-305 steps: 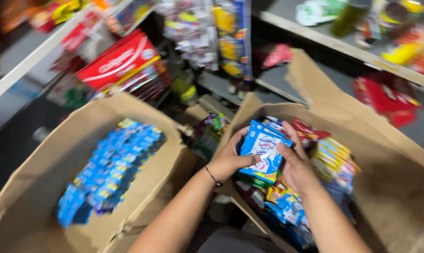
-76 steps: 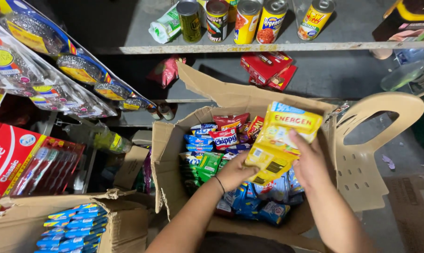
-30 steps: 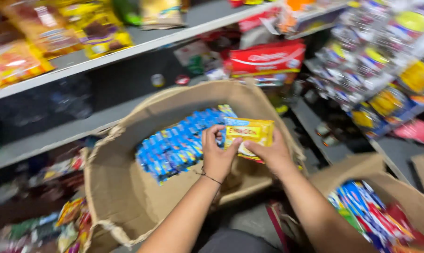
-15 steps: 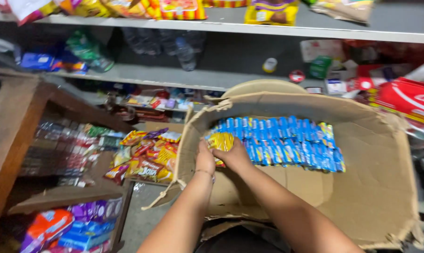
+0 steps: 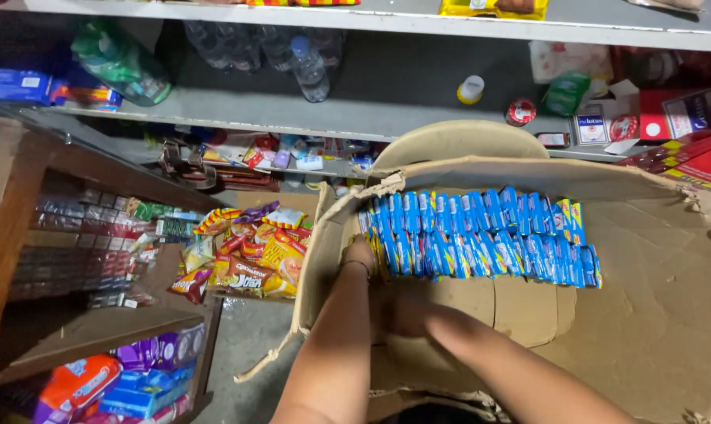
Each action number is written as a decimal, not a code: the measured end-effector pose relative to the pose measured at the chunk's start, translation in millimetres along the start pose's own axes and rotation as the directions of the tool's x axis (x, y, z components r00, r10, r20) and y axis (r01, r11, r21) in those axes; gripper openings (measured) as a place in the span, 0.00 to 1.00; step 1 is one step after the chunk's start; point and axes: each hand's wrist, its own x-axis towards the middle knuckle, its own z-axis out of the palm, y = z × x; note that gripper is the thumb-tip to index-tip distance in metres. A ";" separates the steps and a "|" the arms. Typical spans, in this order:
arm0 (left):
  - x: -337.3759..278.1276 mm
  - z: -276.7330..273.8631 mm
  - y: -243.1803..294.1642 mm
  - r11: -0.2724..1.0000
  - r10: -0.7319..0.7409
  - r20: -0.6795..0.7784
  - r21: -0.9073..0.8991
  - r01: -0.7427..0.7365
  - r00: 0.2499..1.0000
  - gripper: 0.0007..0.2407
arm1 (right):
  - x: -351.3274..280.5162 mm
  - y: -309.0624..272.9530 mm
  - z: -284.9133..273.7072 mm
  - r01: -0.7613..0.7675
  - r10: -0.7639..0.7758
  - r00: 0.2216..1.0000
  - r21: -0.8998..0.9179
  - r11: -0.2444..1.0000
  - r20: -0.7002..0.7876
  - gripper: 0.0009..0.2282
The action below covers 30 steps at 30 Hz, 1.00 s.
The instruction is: Sorting through small product sachets in one box and organizing them into another container.
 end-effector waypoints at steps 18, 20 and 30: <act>-29.6 1.8 18.8 0.994 0.092 0.036 -0.059 -0.090 0.995 0.32 | 6.4 6.7 17.7 0.004 -0.087 0.971 0.353 0.935 0.221 0.13; -18.4 24.2 20.5 0.889 0.439 -0.086 0.185 -0.419 0.894 0.35 | 1.6 14.6 2.3 -0.007 -0.079 0.976 0.388 0.922 0.205 0.13; -267.2 118.0 21.7 0.358 0.734 0.529 0.232 -0.904 0.426 0.34 | -157.1 30.8 -113.4 -0.120 0.189 0.981 0.644 0.756 -0.040 0.11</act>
